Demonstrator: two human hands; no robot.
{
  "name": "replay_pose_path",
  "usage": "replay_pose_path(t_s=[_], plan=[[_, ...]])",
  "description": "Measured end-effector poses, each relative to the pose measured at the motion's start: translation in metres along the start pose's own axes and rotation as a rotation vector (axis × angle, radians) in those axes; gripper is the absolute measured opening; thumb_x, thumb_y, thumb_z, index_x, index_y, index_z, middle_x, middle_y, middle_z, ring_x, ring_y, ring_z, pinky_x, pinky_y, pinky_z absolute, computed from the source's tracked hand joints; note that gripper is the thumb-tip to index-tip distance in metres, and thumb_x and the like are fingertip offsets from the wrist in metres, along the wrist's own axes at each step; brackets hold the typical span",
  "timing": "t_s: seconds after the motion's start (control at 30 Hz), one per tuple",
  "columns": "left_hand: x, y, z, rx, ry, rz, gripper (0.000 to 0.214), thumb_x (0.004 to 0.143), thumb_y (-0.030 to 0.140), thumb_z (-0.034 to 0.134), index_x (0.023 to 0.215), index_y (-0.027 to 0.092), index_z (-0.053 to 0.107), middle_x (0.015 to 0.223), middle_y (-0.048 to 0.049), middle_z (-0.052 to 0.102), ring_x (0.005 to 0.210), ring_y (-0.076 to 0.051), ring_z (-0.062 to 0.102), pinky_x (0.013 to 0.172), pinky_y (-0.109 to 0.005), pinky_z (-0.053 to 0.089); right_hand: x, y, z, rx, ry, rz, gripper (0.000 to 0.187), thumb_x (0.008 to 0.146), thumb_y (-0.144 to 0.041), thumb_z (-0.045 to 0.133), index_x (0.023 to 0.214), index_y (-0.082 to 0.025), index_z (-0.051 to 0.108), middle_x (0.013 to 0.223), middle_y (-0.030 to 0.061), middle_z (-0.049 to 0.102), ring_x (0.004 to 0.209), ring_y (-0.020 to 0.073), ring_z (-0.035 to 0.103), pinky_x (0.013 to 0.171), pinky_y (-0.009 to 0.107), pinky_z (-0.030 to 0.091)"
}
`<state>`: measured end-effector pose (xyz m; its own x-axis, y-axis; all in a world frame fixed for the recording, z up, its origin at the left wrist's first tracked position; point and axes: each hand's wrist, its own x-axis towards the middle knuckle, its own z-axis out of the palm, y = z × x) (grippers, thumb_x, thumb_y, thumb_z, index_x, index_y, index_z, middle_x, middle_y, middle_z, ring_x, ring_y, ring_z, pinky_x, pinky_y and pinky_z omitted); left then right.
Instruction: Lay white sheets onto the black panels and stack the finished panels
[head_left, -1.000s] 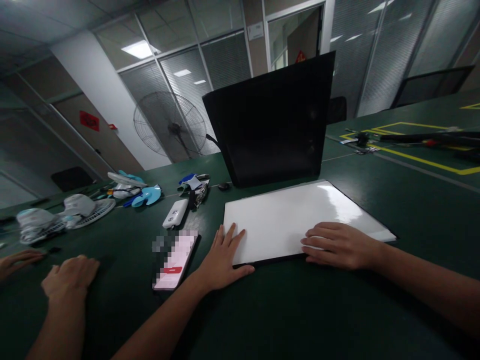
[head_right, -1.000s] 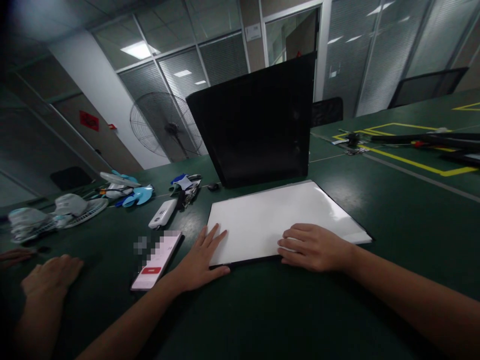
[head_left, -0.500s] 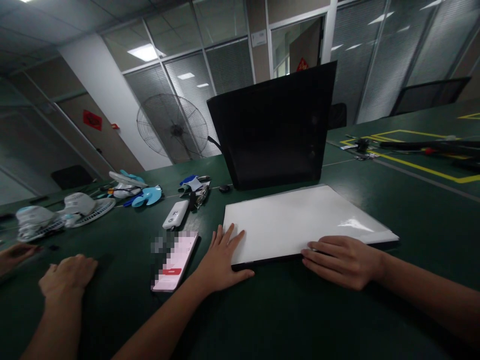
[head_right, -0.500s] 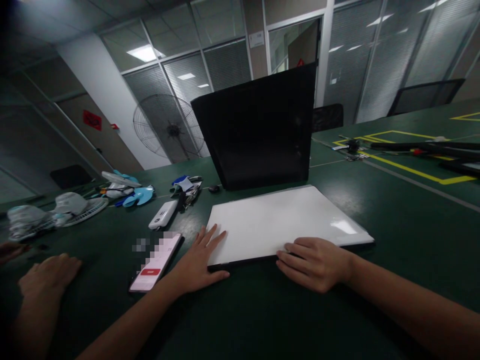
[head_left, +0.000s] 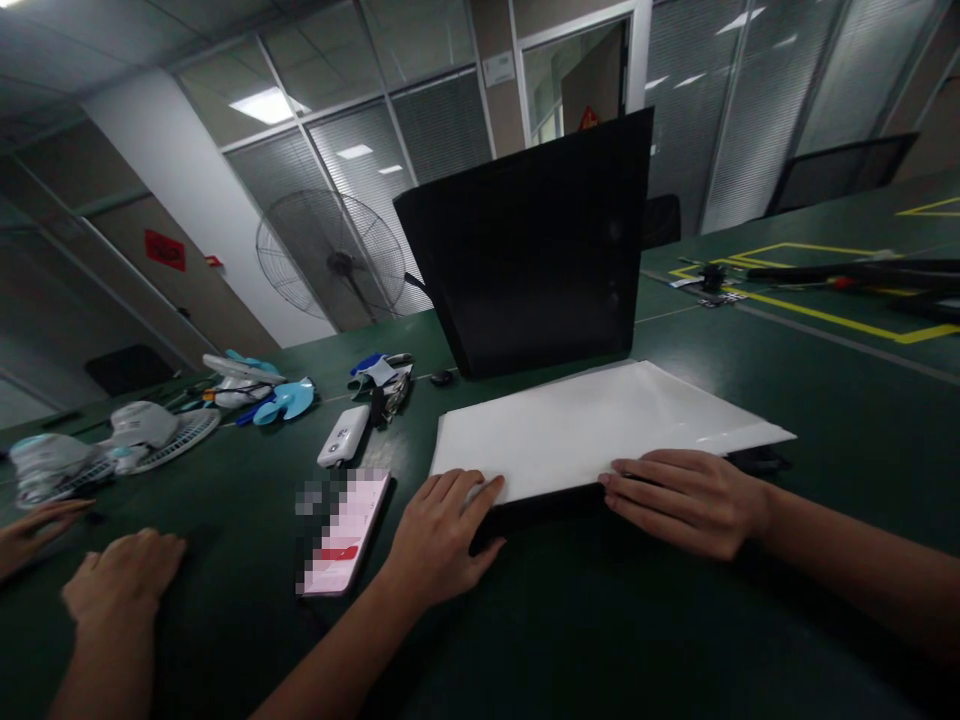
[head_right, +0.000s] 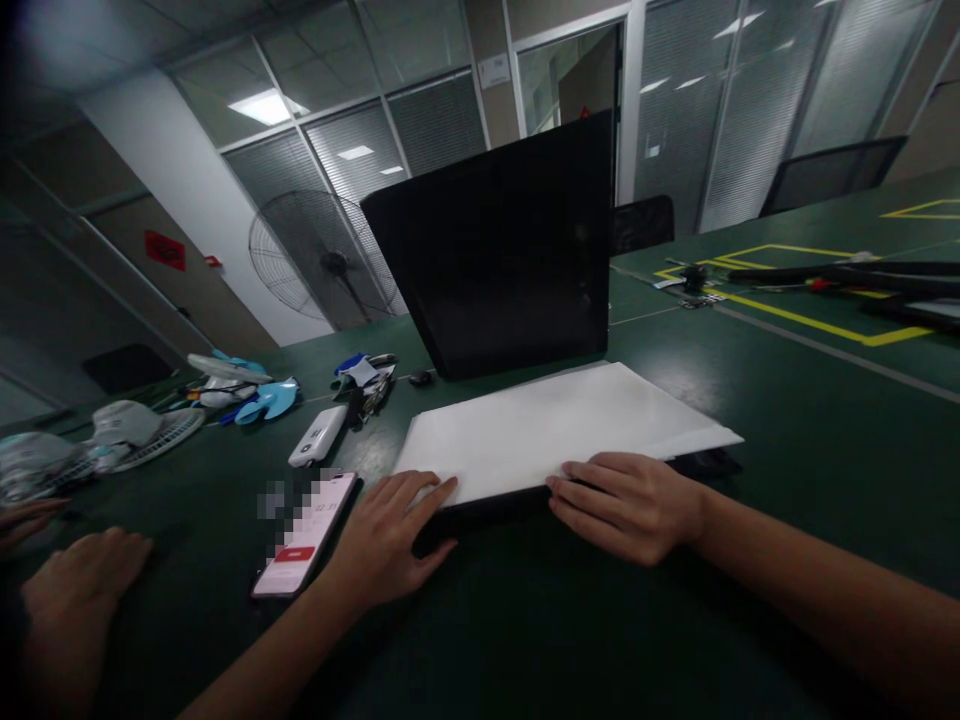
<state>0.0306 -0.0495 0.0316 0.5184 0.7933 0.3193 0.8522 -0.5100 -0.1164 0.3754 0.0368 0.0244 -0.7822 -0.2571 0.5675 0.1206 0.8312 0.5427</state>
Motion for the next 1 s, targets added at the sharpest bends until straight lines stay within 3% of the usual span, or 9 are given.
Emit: replay_pose_path(t_s=[0.33, 0.47, 0.63, 0.83, 1.0], plan=[[0.000, -0.001, 0.006, 0.089, 0.047, -0.056, 0.039, 0.082, 0.013, 0.062, 0.121, 0.016, 0.060, 0.125, -0.0147, 0.070, 0.115, -0.031, 0.066, 0.099, -0.048, 0.054, 0.000, 0.004, -0.005, -0.008, 0.013, 0.031, 0.024, 0.096, -0.013, 0.053, 0.112, -0.009, 0.071, 0.116, 0.0140, 0.072, 0.110, 0.0234, 0.068, 0.078, 0.034, 0.061], [-0.004, -0.008, 0.009, 0.112, 0.025, 0.003, 0.036, 0.085, 0.010, 0.056, 0.120, 0.015, 0.063, 0.117, -0.0137, 0.075, 0.108, -0.030, 0.071, 0.092, -0.046, 0.058, -0.006, 0.000, 0.007, 0.048, -0.036, 0.027, 0.024, 0.096, -0.014, 0.056, 0.115, -0.010, 0.070, 0.119, 0.0131, 0.071, 0.108, 0.0227, 0.067, 0.077, 0.034, 0.060], [-0.009, -0.015, 0.016, 0.118, 0.056, 0.076, 0.025, 0.090, 0.011, 0.053, 0.110, 0.016, 0.068, 0.121, -0.0134, 0.075, 0.110, -0.031, 0.072, 0.084, -0.045, 0.062, -0.013, -0.001, 0.016, 0.031, -0.132, 0.125, 0.030, 0.097, -0.013, 0.053, 0.125, -0.012, 0.064, 0.121, 0.0119, 0.068, 0.108, 0.0220, 0.065, 0.077, 0.035, 0.058], [-0.011, -0.019, 0.021, 0.047, 0.222, 0.136, 0.019, 0.097, 0.015, 0.051, 0.102, 0.019, 0.069, 0.117, -0.0094, 0.077, 0.109, -0.026, 0.073, 0.083, -0.041, 0.062, -0.009, 0.000, 0.007, -0.030, -0.105, 0.189, 0.022, 0.096, -0.011, 0.055, 0.116, -0.010, 0.063, 0.103, 0.0090, 0.070, 0.094, 0.0173, 0.065, 0.071, 0.029, 0.056], [-0.011, -0.019, 0.017, -0.043, 0.439, 0.066, 0.017, 0.097, 0.031, 0.057, 0.111, 0.025, 0.062, 0.127, -0.0093, 0.072, 0.120, -0.028, 0.068, 0.095, -0.046, 0.058, 0.003, 0.007, -0.032, -0.108, -0.095, 0.294, 0.025, 0.097, -0.009, 0.050, 0.118, -0.012, 0.064, 0.102, 0.0089, 0.071, 0.089, 0.0167, 0.067, 0.066, 0.028, 0.055]])
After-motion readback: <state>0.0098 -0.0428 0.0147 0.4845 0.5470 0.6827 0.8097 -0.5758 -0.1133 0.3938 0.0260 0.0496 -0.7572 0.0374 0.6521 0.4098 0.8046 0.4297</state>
